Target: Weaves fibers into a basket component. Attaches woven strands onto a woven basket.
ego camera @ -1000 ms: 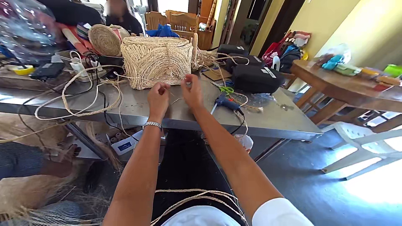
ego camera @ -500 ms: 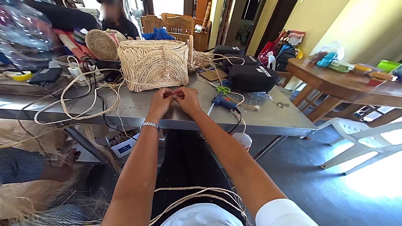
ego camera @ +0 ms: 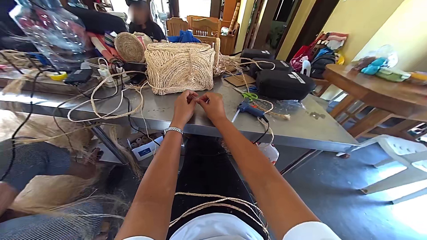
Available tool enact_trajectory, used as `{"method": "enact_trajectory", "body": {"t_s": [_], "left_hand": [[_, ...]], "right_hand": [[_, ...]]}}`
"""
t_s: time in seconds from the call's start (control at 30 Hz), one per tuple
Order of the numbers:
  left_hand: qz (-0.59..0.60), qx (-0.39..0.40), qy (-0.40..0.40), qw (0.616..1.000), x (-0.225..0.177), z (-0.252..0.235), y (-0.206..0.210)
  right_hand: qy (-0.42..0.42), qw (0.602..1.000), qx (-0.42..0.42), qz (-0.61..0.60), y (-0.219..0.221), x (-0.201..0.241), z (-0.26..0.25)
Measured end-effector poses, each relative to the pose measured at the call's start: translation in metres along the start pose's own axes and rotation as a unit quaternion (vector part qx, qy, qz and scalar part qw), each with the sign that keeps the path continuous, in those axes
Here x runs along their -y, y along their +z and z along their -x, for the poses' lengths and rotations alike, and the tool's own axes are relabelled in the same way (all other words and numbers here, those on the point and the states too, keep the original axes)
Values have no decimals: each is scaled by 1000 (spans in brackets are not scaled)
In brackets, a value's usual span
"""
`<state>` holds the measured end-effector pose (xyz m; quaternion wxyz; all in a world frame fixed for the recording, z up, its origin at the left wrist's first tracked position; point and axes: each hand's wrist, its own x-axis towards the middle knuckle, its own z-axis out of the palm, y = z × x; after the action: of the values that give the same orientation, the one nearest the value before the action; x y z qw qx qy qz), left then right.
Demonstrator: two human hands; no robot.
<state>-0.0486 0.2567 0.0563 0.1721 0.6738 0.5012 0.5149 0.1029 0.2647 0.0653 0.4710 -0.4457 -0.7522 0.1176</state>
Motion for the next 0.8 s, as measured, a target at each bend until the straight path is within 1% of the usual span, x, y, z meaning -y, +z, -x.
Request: {"method": "enact_trajectory", "body": {"t_s": [0.1,0.37,0.6,0.7,0.8], "left_hand": [[-26,-12,15,999,-5,3,-1],[-16,-53,30,998,-7,7,1],[-14,-62,40,997,-3,6,3],[29,-42,31,998,-1,3,1],[130,-23,9,991,4,0,0]], "right_hand": [[-4,1000,-12,-12,-2,-1,0],[-36,999,11,-36,-1,-8,-2],[-26,997,56,-53,0,-6,-1],[-24,996,62,-62,0,-8,-2],[-15,994,72,-84,0,-9,-3]]}}
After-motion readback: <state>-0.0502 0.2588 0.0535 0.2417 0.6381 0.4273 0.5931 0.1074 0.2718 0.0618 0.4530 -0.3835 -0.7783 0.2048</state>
